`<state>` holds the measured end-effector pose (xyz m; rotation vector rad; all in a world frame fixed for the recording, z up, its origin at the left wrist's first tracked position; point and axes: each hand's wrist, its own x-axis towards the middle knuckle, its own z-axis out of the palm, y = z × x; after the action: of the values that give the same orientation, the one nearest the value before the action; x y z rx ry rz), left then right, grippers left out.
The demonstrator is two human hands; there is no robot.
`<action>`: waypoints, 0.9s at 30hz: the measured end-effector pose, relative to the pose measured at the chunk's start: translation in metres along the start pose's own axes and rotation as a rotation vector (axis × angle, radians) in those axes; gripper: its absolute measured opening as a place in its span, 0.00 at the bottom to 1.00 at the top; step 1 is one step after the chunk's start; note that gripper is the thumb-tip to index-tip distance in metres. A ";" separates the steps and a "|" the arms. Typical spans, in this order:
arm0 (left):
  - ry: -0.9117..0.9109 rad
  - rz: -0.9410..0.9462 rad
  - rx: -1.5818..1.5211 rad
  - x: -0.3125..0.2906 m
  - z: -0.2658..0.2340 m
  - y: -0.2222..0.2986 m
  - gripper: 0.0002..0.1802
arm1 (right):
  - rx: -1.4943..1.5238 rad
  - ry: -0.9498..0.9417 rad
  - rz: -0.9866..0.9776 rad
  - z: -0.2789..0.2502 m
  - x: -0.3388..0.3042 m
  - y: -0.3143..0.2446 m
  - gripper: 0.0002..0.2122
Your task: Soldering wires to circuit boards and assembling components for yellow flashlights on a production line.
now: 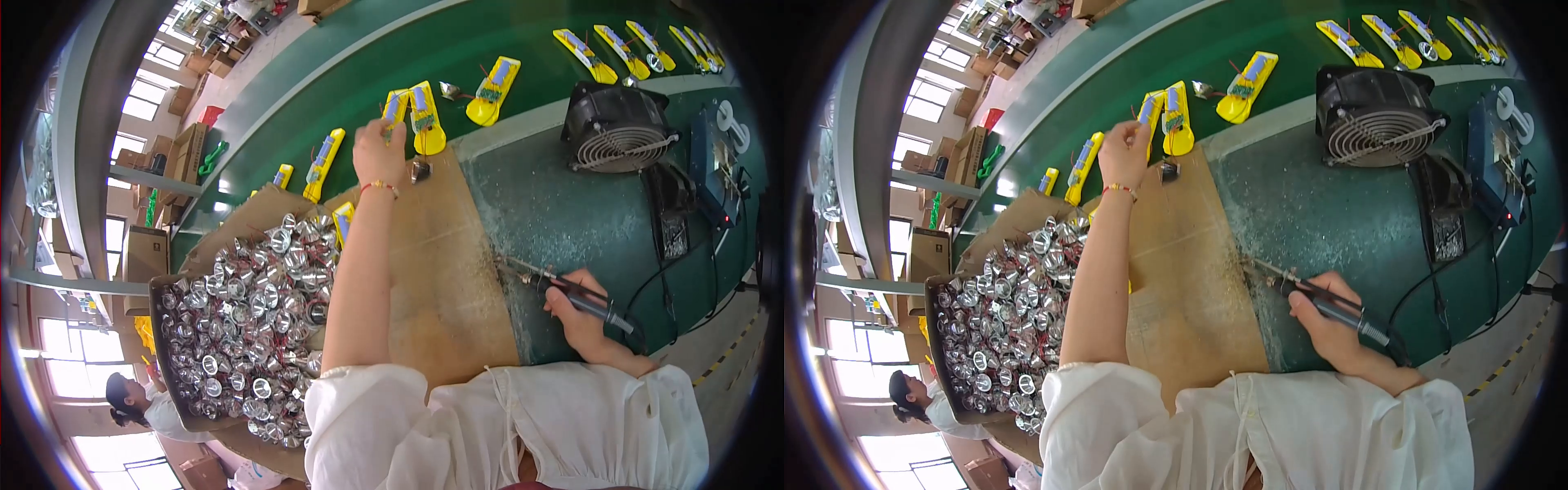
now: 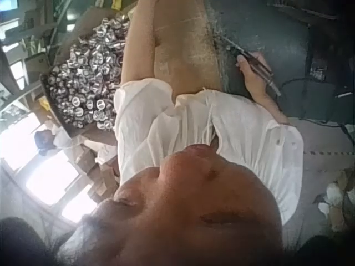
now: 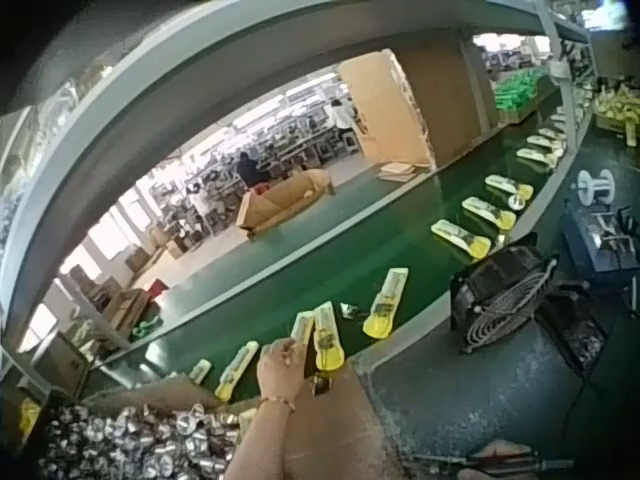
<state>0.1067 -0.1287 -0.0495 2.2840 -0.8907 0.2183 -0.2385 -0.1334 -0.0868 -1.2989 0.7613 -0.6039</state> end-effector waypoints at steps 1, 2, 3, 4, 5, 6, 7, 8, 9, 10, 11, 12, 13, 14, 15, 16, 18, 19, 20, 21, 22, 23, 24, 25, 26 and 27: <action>0.119 0.111 0.083 0.010 0.005 0.000 0.13 | -0.004 0.003 0.000 -0.002 -0.001 0.000 0.05; 0.078 0.063 0.125 0.016 0.006 -0.003 0.17 | 0.001 0.007 -0.009 -0.003 -0.001 -0.002 0.05; -0.025 0.058 0.182 0.019 0.008 -0.013 0.19 | 0.005 -0.004 0.016 -0.002 0.001 -0.002 0.05; -0.127 0.053 0.235 0.021 0.010 -0.026 0.21 | 0.006 -0.013 0.037 -0.002 0.001 -0.004 0.05; -0.321 0.029 0.214 0.025 0.011 -0.045 0.23 | 0.028 -0.019 0.040 0.000 0.001 -0.004 0.06; -0.332 0.020 0.203 0.021 0.008 -0.045 0.23 | 0.028 -0.023 0.037 -0.001 0.002 -0.004 0.06; -0.342 0.013 0.193 0.014 0.000 -0.035 0.24 | 0.020 -0.027 0.044 -0.001 0.003 -0.003 0.06; -0.336 -0.017 0.280 0.006 -0.009 -0.025 0.25 | 0.012 -0.039 0.050 -0.001 0.005 -0.002 0.06; -0.339 0.008 0.295 -0.004 -0.020 -0.018 0.25 | 0.018 -0.036 0.030 0.001 0.006 -0.001 0.06; -0.342 0.024 0.315 -0.019 -0.035 -0.014 0.26 | 0.023 -0.042 0.015 0.002 0.006 0.000 0.06; -0.361 0.094 0.292 -0.041 -0.044 -0.009 0.26 | 0.022 -0.017 0.028 0.002 0.006 -0.002 0.05; -0.367 0.098 0.268 -0.069 -0.051 0.003 0.26 | 0.003 0.007 0.044 0.000 0.007 -0.002 0.06; -0.358 0.097 0.253 -0.101 -0.064 0.016 0.27 | -0.013 0.017 0.051 -0.002 0.006 -0.004 0.06; -0.303 0.095 0.236 -0.135 -0.074 0.024 0.27 | 0.005 0.017 0.013 -0.001 0.005 -0.005 0.06; -0.253 0.104 0.208 -0.162 -0.079 0.030 0.28 | -0.004 0.020 -0.004 -0.002 0.004 -0.005 0.06; -0.260 0.069 0.167 -0.183 -0.091 0.036 0.29 | -0.004 0.008 -0.028 -0.001 0.004 -0.006 0.06; -0.231 -0.068 0.067 -0.211 -0.101 0.031 0.29 | -0.017 -0.010 -0.038 0.002 0.008 0.000 0.06; -0.073 -0.116 0.065 -0.216 -0.109 0.022 0.28 | -0.012 -0.012 -0.055 0.002 0.007 0.001 0.06; 0.082 -0.160 0.061 -0.219 -0.121 0.008 0.27 | -0.007 -0.009 -0.073 0.003 0.006 0.003 0.06; 0.171 -0.182 0.142 -0.214 -0.133 -0.008 0.26 | -0.021 0.000 -0.083 0.003 0.004 0.003 0.05; 0.260 -0.204 0.222 -0.203 -0.144 -0.024 0.25 | -0.025 0.000 -0.085 0.002 0.002 0.004 0.05; 0.331 -0.195 0.287 -0.196 -0.157 -0.033 0.24 | 0.001 -0.011 -0.092 0.003 0.003 0.004 0.06; 0.397 -0.180 0.344 -0.187 -0.164 -0.038 0.22 | 0.023 -0.011 -0.099 0.002 0.003 0.004 0.06; 0.354 -0.146 0.441 -0.186 -0.170 -0.047 0.20 | 0.024 -0.022 -0.104 0.003 0.002 0.004 0.06; 0.308 -0.111 0.536 -0.185 -0.172 -0.055 0.18 | 0.019 -0.025 -0.119 0.004 0.001 0.003 0.06; 0.208 -0.176 0.536 -0.183 -0.167 -0.061 0.16 | 0.011 -0.014 -0.132 0.004 0.002 0.004 0.06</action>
<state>0.0220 0.1105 -0.0225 2.7453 -0.5628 0.6695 -0.2344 -0.1315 -0.0902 -1.3493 0.6635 -0.7033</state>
